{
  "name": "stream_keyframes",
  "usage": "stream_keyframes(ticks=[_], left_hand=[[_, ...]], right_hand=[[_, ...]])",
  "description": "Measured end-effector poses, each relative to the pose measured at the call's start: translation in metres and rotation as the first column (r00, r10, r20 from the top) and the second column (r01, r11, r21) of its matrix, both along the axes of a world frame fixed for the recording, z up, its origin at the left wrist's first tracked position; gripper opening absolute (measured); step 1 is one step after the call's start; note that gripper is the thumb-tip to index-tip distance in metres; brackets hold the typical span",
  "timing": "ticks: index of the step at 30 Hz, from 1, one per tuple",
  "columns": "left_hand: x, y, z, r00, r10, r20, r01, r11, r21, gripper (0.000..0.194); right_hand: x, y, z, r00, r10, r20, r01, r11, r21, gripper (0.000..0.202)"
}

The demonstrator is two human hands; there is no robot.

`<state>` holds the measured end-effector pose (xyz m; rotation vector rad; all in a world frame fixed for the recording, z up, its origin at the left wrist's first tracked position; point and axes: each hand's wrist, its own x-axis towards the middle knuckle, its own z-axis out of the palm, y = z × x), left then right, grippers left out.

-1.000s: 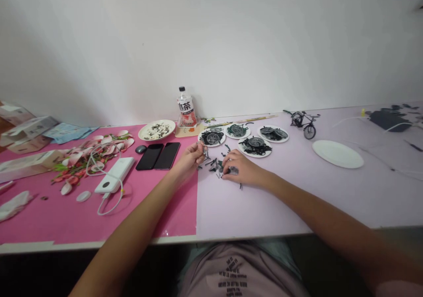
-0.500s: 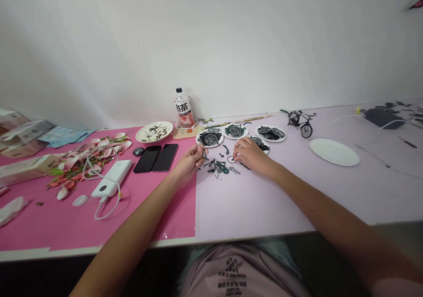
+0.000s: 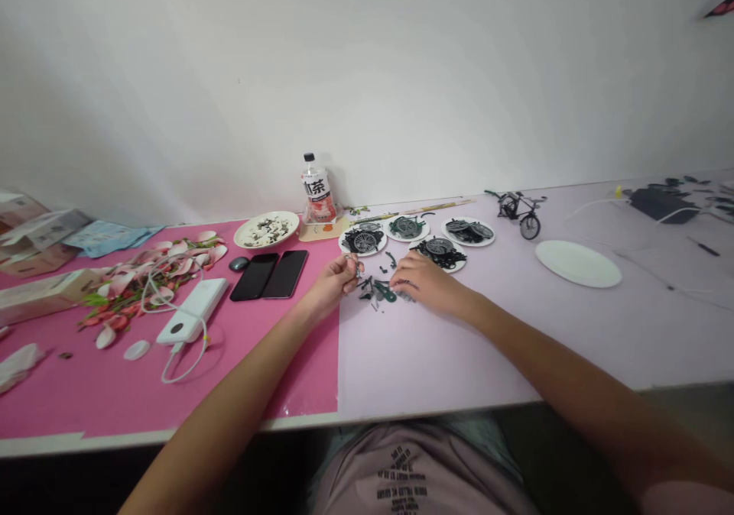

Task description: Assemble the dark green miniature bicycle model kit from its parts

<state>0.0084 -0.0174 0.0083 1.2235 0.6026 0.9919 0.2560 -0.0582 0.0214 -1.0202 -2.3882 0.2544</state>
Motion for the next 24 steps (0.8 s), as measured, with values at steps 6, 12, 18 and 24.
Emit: stream_keyframes(ticks=[6,12,18,24], left_hand=[[0.002,0.000,0.001,0.998,0.005,-0.055,-0.006,1.000,-0.008,0.039],[0.003,-0.003,0.002,0.993,0.041,-0.113,-0.044,0.999,-0.023,0.044],[0.006,-0.004,0.002,0.992,0.052,-0.115,-0.056,0.998,-0.029,0.043],[0.009,-0.002,-0.004,0.994,0.047,-0.096,-0.049,0.999,-0.016,0.041]], right_hand=[[0.005,-0.002,0.008,0.997,-0.042,0.069,0.058,0.967,-0.248,0.020],[0.008,-0.002,0.006,0.991,-0.067,0.113,0.095,0.958,-0.269,0.014],[0.009,0.001,0.002,0.985,-0.073,0.159,0.105,0.973,-0.204,0.012],[0.005,0.004,-0.007,0.991,-0.058,0.121,0.065,0.996,-0.054,0.019]])
